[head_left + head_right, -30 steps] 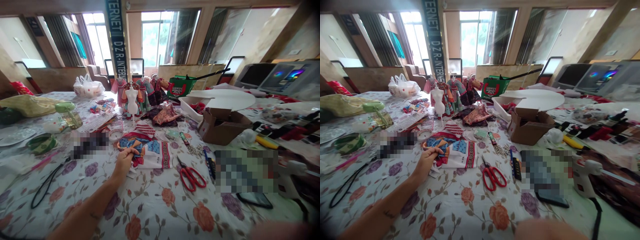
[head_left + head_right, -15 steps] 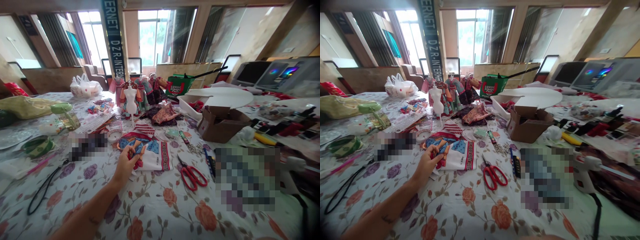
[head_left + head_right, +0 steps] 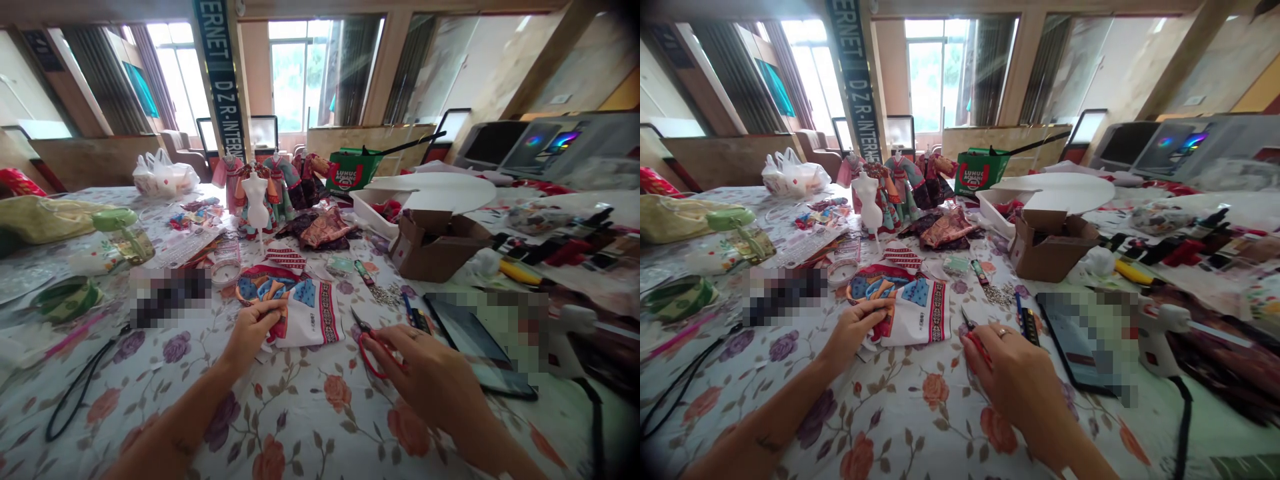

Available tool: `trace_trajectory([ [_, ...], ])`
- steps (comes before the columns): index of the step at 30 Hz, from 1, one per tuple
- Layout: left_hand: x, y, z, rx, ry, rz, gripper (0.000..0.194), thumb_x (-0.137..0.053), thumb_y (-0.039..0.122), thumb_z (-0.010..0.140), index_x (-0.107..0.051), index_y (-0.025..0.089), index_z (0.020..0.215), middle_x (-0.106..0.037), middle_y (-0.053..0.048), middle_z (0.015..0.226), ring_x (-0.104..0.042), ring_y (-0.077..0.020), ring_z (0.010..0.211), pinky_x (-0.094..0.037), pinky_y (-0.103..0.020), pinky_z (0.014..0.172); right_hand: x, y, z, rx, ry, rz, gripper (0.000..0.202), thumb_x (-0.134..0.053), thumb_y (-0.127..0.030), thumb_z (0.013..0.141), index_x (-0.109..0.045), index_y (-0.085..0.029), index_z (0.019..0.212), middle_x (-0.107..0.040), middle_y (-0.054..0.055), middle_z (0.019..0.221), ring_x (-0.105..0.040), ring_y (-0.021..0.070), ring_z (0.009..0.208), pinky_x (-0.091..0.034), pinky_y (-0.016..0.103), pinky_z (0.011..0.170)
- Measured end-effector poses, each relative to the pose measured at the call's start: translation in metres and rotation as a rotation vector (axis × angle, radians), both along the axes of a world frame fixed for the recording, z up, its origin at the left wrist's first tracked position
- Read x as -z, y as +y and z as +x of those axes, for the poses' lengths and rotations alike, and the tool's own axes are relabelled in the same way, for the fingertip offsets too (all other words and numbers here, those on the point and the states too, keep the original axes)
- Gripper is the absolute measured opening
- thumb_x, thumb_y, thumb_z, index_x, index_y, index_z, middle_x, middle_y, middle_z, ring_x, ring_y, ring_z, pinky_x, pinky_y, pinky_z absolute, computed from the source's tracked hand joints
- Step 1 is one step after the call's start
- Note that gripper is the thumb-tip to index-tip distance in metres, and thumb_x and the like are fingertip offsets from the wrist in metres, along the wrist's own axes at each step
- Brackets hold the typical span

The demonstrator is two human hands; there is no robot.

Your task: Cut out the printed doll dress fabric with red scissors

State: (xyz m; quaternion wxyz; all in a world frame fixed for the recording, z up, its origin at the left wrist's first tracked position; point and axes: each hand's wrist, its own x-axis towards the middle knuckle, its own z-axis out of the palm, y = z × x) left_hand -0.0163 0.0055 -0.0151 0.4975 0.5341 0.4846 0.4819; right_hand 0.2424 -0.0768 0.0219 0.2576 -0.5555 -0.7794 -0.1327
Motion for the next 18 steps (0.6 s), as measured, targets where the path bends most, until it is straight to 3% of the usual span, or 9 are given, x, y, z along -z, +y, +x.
trace_trajectory([
  [3, -0.005, 0.000, -0.001, 0.018, -0.017, 0.021, 0.033, -0.067, 0.021, 0.069, -0.073, 0.020, 0.102, -0.070, -0.005, 0.105, -0.061, -0.0203, 0.101, -0.045, -0.024, 0.085, 0.008, 0.020, 0.001, 0.227, -0.221, -0.236, 0.030, -0.051, -0.041, 0.088, -0.063, -0.018, 0.073, -0.067, 0.008, 0.064, -0.066, 0.0248, 0.061, -0.035, 0.028, 0.046],
  [6, -0.009, -0.001, -0.002, 0.003, -0.037, 0.021, 0.042, -0.070, 0.018, 0.067, -0.069, 0.021, 0.109, -0.065, -0.003, 0.117, -0.055, -0.0214, 0.115, -0.041, -0.025, 0.095, 0.014, 0.024, 0.006, 0.286, -0.270, -0.471, 0.028, -0.053, -0.043, 0.086, -0.063, -0.017, 0.082, -0.070, 0.011, 0.076, -0.067, 0.0287, 0.072, -0.036, 0.029, 0.050],
  [11, -0.015, -0.001, -0.008, -0.091, -0.036, 0.080, 0.050, -0.073, 0.017, 0.064, -0.067, 0.024, 0.113, -0.064, -0.001, 0.119, -0.053, -0.0201, 0.116, -0.039, -0.024, 0.097, 0.012, 0.029, 0.015, 0.250, -0.184, -0.615, 0.020, -0.053, -0.036, 0.086, -0.063, -0.018, 0.082, -0.071, 0.009, 0.085, -0.067, 0.0270, 0.079, -0.038, 0.030, 0.058],
  [15, -0.019, 0.001, -0.014, -0.210, -0.078, 0.159, 0.059, -0.074, 0.019, 0.065, -0.060, 0.026, 0.122, -0.067, -0.001, 0.108, -0.055, -0.0201, 0.112, -0.045, -0.025, 0.091, 0.014, 0.032, 0.020, 0.221, -0.083, -0.618, 0.021, -0.056, -0.036, 0.079, -0.060, -0.019, 0.067, -0.068, 0.008, 0.071, -0.063, 0.0245, 0.066, -0.035, 0.029, 0.055],
  [18, -0.020, 0.001, -0.014, -0.254, -0.171, 0.124, 0.064, -0.073, 0.024, 0.067, -0.054, 0.026, 0.127, -0.065, -0.002, 0.112, -0.058, -0.0186, 0.107, -0.047, -0.022, 0.085, 0.014, 0.032, 0.017, 0.087, 0.273, -0.723, 0.022, -0.056, -0.037, 0.076, -0.060, -0.019, 0.065, -0.063, 0.005, 0.060, -0.057, 0.0188, 0.056, -0.036, 0.028, 0.051],
])
